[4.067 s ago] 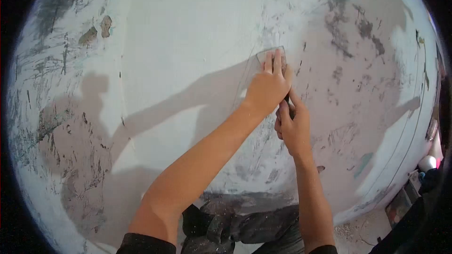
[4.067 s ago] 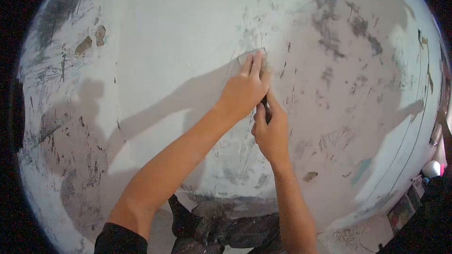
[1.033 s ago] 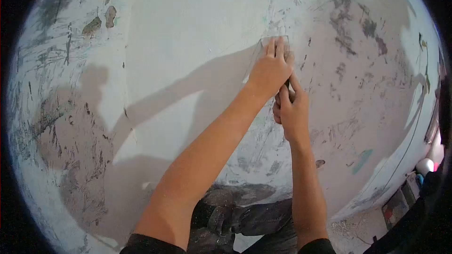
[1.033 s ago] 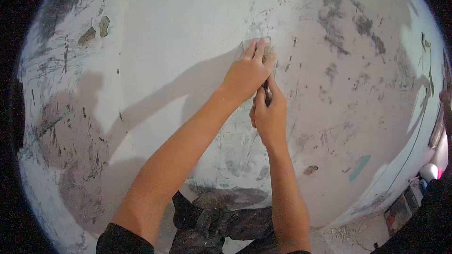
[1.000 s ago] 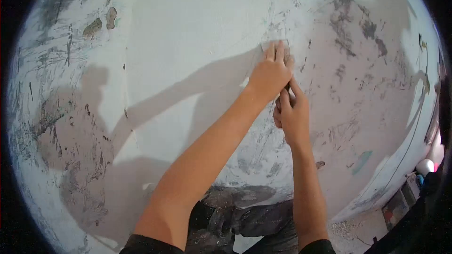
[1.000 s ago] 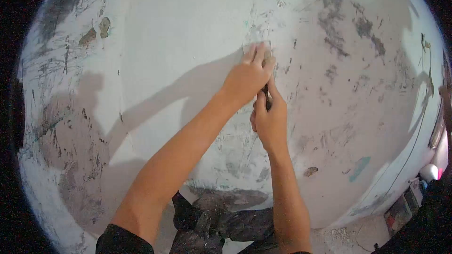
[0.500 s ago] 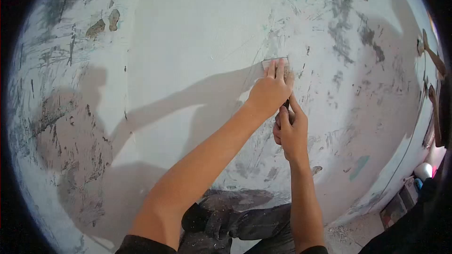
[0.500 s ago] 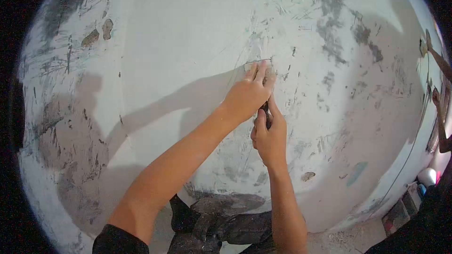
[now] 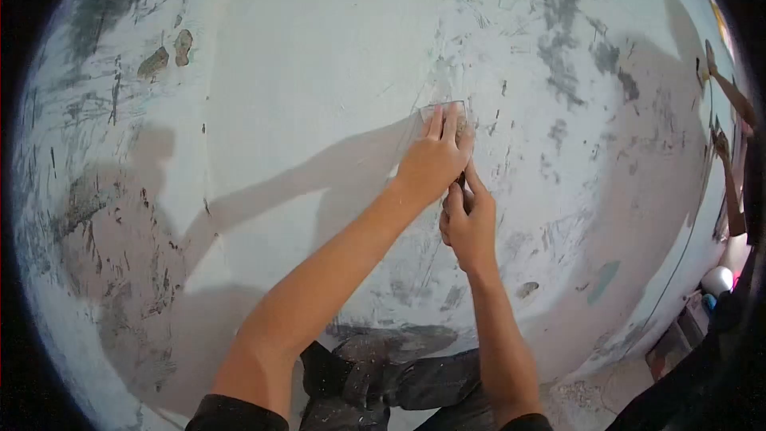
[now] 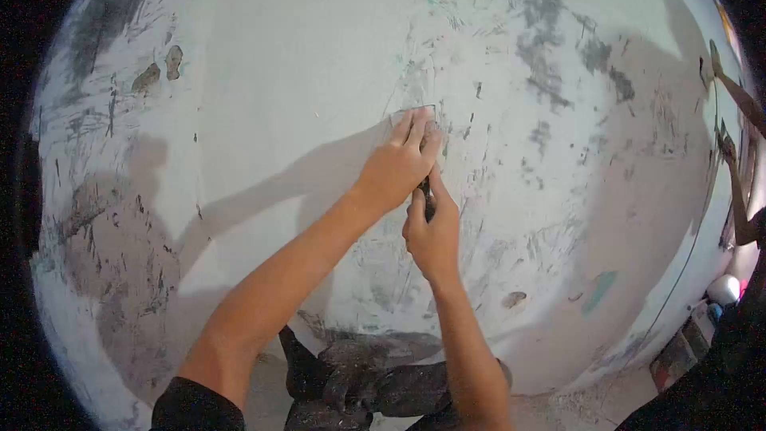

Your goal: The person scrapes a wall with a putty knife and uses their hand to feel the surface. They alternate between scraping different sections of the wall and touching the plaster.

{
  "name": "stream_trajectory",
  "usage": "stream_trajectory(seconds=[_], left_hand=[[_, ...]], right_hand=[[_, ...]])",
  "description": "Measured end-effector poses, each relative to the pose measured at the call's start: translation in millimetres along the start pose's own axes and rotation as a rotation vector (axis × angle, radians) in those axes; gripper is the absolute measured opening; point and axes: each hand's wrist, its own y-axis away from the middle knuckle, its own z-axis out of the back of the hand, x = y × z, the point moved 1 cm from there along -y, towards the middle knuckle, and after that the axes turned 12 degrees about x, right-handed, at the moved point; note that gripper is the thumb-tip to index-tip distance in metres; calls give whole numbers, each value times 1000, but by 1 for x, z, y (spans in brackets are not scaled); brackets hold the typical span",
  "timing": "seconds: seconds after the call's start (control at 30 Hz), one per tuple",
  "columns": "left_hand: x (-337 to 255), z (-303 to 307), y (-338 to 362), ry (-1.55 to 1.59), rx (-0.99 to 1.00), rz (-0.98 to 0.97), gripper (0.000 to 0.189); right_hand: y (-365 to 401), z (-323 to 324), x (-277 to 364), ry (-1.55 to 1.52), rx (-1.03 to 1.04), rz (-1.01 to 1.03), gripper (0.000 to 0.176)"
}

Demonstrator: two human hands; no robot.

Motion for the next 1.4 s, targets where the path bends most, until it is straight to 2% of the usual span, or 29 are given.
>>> stream_trajectory(seconds=[0.13, 0.2, 0.23, 0.33, 0.4, 0.47, 0.6, 0.63, 0.73, 0.77, 0.9, 1.03, 1.2, 1.23, 1.37, 1.4], left_hand=[[0, -1, -3, -12, 47, 9, 45], [2, 5, -1, 19, 85, -11, 46], [6, 3, -7, 7, 47, 1, 47], [2, 0, -3, -15, 14, -17, 46], [7, -3, -4, -8, -43, -47, 42], [7, 1, -9, -3, -9, -21, 39], [7, -4, -3, -25, 15, -56, 42], [8, -2, -5, 6, 5, -59, 42], [21, 5, -23, -62, -31, -67, 42], [21, 7, -23, 3, 4, -48, 42], [14, 8, -7, 39, 67, -66, 45], [13, 4, -13, 17, 30, -53, 44], [14, 3, -12, -31, 23, -74, 42], [17, 2, -15, -50, -52, -78, 42], [22, 8, -20, -17, -11, -65, 43], [17, 12, -13, 43, 50, -62, 43]], right_hand=[[3, -4, 7, -70, -28, -39, 49], [3, -4, 7, -3, -39, -46, 50], [-6, -8, 1, -10, -75, 2, 50], [1, -9, 3, -77, -56, -42, 50], [-2, -9, -1, -33, -34, -5, 50], [-9, -9, -2, -3, -85, 22, 50], [2, -12, -1, -31, -66, 8, 49], [-3, -10, -6, 64, -78, 48, 49], [-25, -14, -3, 67, -129, 83, 49], [-25, -14, 1, 22, -87, 127, 54], [0, -11, 16, -25, -15, -18, 52], [-10, -10, 6, -5, -74, 52, 52], [-10, -7, 3, 34, -51, 42, 52], [-15, -10, 3, -18, -73, 41, 52], [-15, -14, 15, -55, -91, 65, 50], [-8, -11, 12, -7, -76, 48, 50]])
